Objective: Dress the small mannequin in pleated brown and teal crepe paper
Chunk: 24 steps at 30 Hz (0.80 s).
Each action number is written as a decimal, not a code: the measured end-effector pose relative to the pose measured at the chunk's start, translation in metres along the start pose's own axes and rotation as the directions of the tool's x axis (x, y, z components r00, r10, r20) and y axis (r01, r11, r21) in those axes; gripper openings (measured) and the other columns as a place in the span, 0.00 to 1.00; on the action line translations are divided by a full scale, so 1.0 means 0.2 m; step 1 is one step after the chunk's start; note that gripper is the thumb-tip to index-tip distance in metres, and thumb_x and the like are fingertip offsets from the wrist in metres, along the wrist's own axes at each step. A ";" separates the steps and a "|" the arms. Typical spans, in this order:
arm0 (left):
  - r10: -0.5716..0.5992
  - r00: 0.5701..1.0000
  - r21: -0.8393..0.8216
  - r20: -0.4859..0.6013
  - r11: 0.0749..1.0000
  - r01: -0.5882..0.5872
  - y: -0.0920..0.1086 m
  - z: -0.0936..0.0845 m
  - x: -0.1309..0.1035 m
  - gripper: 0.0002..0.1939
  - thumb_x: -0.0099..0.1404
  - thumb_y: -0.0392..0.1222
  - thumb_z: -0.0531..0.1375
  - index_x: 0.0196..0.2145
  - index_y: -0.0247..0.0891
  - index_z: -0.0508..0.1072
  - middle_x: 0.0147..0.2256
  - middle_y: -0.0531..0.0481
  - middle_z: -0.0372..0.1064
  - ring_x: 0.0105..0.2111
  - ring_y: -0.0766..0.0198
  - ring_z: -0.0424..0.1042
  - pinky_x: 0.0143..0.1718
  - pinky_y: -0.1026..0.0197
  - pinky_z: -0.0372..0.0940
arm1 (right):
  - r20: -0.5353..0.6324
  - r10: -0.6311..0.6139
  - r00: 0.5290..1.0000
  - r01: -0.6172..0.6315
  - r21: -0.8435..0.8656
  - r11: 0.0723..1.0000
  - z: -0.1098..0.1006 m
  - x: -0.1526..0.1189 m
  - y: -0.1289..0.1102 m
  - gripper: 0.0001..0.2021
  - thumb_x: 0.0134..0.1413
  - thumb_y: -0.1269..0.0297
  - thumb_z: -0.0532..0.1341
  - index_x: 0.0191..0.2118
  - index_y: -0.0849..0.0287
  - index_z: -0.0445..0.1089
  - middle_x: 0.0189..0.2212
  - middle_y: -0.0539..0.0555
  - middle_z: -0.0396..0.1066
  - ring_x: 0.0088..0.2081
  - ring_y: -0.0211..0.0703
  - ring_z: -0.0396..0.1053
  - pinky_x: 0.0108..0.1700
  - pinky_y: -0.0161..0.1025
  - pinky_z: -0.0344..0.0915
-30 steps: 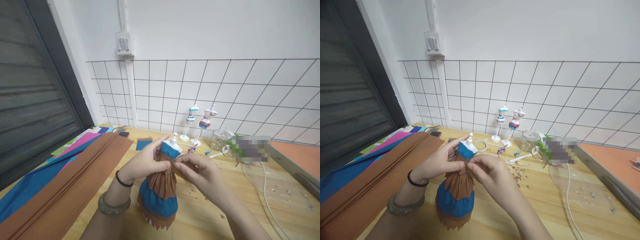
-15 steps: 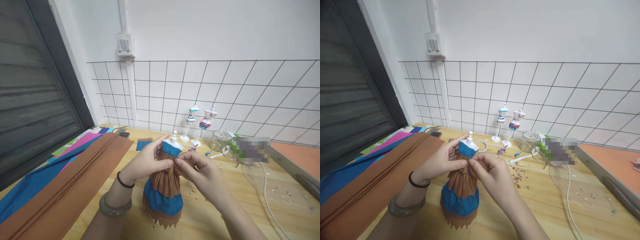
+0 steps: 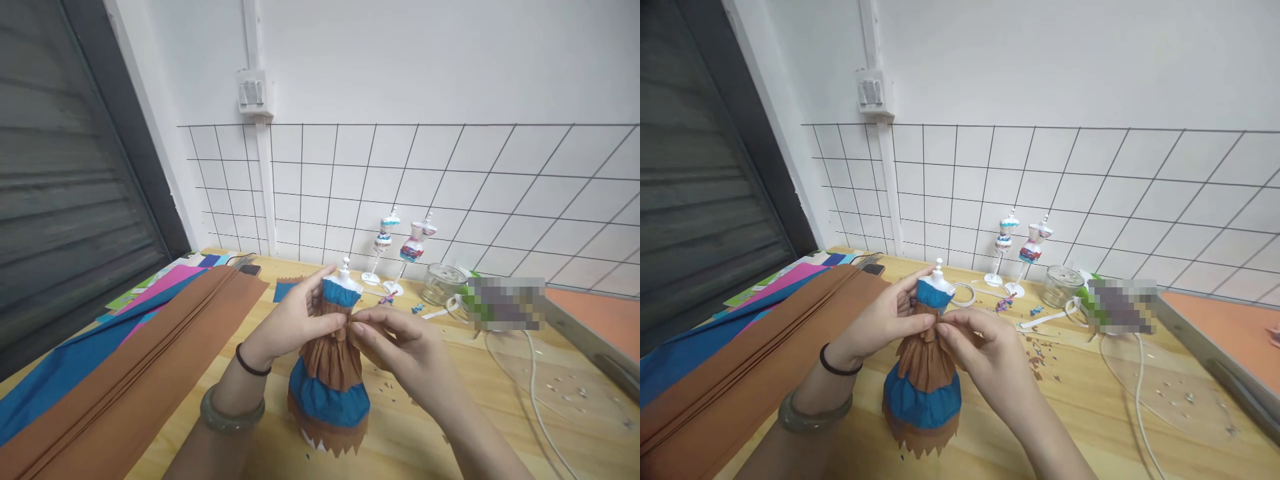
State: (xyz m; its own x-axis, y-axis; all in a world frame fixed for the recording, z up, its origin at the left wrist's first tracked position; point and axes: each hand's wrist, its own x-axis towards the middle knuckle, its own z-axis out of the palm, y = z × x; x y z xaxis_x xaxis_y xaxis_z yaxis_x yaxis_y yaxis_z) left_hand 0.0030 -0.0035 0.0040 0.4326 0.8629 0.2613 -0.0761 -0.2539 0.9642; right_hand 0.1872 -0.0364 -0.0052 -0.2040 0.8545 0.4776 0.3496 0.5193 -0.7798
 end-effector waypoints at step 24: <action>0.004 0.999 -0.002 0.045 1.000 -0.004 0.01 0.01 -0.02 0.40 0.58 0.33 0.63 0.64 0.43 0.49 0.56 0.43 0.62 0.54 0.53 0.64 0.54 0.52 0.60 | 0.033 0.213 0.976 -0.214 0.275 0.937 0.02 0.01 0.02 0.10 0.51 0.56 0.64 0.28 0.58 0.71 0.20 0.48 0.67 0.22 0.32 0.61 0.22 0.29 0.57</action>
State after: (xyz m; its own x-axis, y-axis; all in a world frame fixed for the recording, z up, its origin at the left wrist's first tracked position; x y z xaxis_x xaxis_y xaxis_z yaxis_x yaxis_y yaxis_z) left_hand 0.0035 -0.0083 0.0044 0.4722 0.8414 0.2626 -0.0797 -0.2560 0.9634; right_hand 0.1844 -0.0333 -0.0096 -0.1547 0.9454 0.2870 0.1197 0.3062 -0.9444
